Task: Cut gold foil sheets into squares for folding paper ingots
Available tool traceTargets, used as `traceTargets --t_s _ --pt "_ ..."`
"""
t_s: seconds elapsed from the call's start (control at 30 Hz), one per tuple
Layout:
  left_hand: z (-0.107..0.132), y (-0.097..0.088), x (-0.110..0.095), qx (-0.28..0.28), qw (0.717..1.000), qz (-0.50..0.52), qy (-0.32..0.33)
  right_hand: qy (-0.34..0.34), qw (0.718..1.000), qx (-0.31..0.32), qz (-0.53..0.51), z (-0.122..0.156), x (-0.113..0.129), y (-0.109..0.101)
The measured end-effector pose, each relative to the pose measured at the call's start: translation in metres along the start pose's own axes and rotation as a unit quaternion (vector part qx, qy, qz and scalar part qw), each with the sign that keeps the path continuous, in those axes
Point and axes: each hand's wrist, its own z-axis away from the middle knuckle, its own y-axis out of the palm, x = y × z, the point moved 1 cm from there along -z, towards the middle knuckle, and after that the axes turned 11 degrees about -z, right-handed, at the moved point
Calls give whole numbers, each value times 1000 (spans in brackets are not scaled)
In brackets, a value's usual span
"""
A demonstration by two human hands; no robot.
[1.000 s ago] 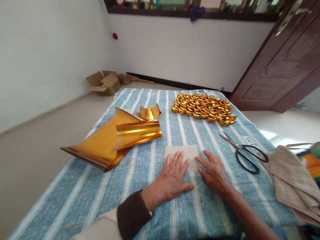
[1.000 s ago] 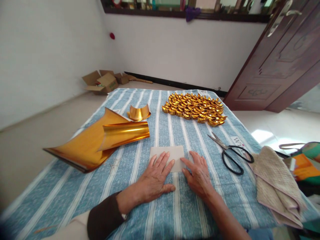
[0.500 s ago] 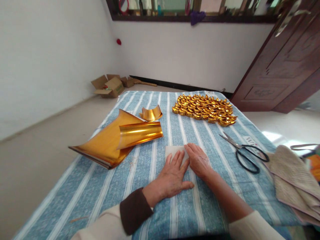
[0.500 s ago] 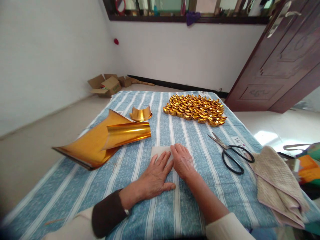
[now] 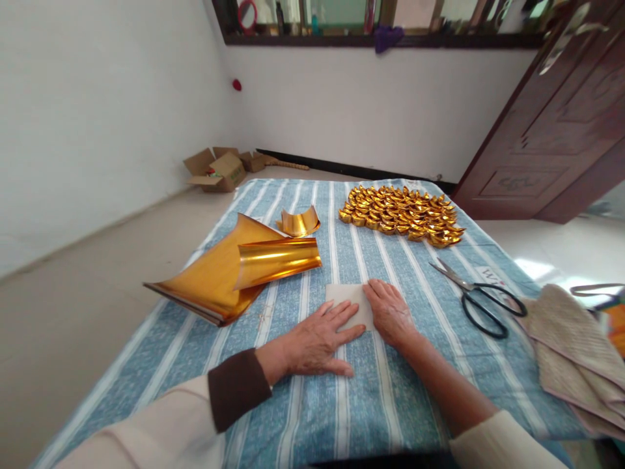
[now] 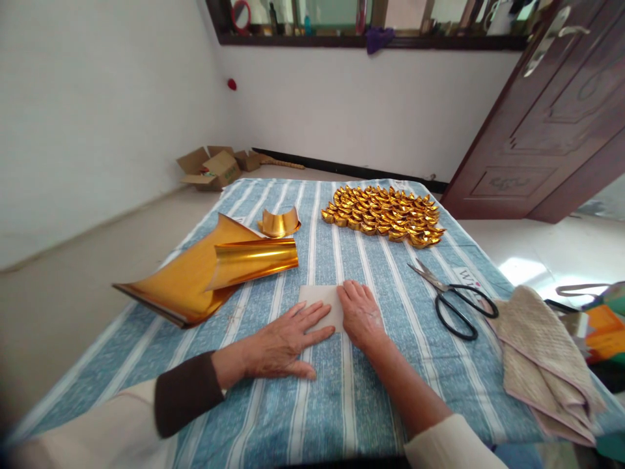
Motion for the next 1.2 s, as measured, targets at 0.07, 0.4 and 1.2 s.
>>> traceTargets --t_s 0.07,0.4,1.2 --pt "9 -1 5 -6 1000 -7 7 -5 1000 -7 3 1 -2 3" --pt "49 2 17 -13 1000 -17 -17 -10 1000 -21 6 2 -4 8" --pt "-34 0 1 -64 996 -40 -55 35 996 -82 -21 -2 -10 -6"
